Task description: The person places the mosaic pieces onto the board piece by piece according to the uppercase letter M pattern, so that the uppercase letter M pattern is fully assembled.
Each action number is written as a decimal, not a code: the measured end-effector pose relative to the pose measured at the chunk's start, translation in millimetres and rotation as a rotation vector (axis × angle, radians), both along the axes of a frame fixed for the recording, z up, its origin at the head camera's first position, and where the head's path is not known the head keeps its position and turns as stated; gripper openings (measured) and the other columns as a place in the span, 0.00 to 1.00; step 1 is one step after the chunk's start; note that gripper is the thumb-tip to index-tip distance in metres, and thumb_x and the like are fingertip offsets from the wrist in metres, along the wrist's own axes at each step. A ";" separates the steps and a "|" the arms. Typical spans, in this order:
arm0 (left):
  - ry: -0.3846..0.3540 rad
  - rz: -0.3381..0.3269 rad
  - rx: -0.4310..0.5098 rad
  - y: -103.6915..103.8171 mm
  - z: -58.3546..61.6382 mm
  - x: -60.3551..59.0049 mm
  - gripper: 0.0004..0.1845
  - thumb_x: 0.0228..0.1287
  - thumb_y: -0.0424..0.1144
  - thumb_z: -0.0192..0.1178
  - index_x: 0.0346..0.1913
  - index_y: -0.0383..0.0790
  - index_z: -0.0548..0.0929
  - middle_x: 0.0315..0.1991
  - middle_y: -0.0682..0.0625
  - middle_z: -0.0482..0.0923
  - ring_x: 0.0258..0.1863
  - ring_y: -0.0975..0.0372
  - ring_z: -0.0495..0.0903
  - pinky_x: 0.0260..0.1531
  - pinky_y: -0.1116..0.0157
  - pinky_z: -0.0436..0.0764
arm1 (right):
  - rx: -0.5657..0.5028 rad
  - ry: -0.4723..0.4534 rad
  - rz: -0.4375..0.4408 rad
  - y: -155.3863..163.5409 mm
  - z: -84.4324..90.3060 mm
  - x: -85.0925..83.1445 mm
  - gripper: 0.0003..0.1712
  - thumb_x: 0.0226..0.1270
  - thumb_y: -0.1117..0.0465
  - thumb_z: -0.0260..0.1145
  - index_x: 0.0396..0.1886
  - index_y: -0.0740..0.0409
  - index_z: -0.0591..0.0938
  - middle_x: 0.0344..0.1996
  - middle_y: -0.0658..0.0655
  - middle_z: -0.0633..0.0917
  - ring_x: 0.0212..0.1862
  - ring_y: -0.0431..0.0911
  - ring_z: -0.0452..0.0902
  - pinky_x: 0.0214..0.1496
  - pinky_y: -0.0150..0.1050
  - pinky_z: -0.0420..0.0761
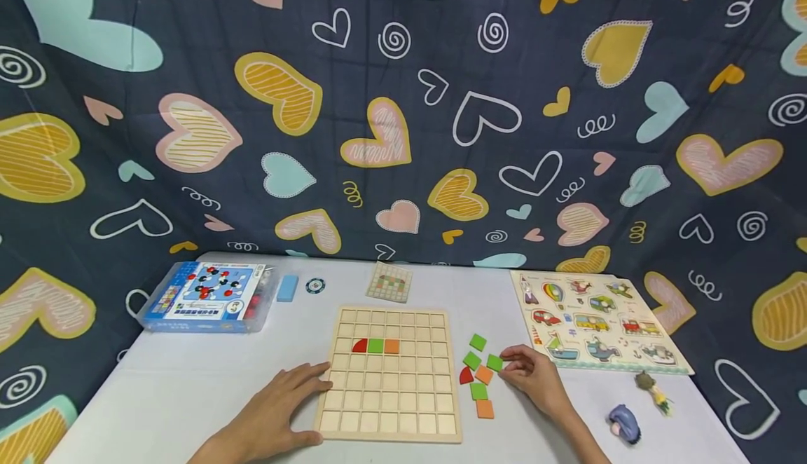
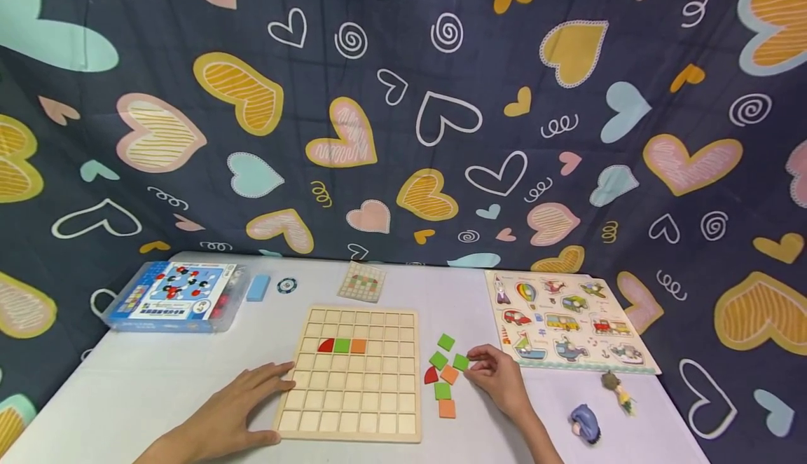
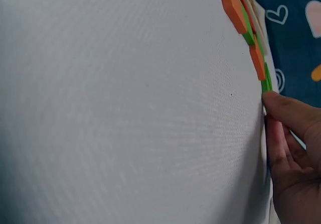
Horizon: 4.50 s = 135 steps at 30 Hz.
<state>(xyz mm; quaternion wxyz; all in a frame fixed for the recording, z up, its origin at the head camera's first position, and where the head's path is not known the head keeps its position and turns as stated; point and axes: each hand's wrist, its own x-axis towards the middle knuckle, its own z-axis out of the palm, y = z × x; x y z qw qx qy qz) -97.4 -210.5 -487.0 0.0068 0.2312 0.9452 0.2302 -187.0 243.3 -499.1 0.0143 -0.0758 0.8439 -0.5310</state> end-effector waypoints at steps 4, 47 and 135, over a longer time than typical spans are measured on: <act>0.022 -0.004 0.000 -0.1 0.4 -0.1 0.39 0.48 0.71 0.60 0.59 0.50 0.76 0.69 0.49 0.64 0.65 0.44 0.64 0.63 0.41 0.64 | 0.037 0.002 -0.060 -3.6 0.5 -1.1 0.15 0.51 0.76 0.72 0.40 0.67 0.81 0.37 0.60 0.85 0.31 0.37 0.79 0.34 0.28 0.83; 0.017 -0.006 -0.006 -0.5 5.5 -0.3 0.39 0.46 0.68 0.63 0.60 0.50 0.75 0.69 0.48 0.63 0.66 0.43 0.63 0.64 0.40 0.64 | -0.184 -0.010 -0.006 -101.0 12.4 -2.6 0.14 0.57 0.74 0.68 0.45 0.67 0.82 0.42 0.64 0.85 0.39 0.48 0.84 0.39 0.29 0.84; 0.053 -0.011 0.005 -0.8 0.1 1.5 0.38 0.48 0.69 0.60 0.60 0.51 0.75 0.69 0.48 0.64 0.65 0.43 0.65 0.61 0.39 0.66 | -0.029 0.041 0.110 -79.0 21.4 -43.0 0.13 0.59 0.77 0.64 0.44 0.72 0.80 0.44 0.67 0.82 0.47 0.56 0.82 0.45 0.35 0.85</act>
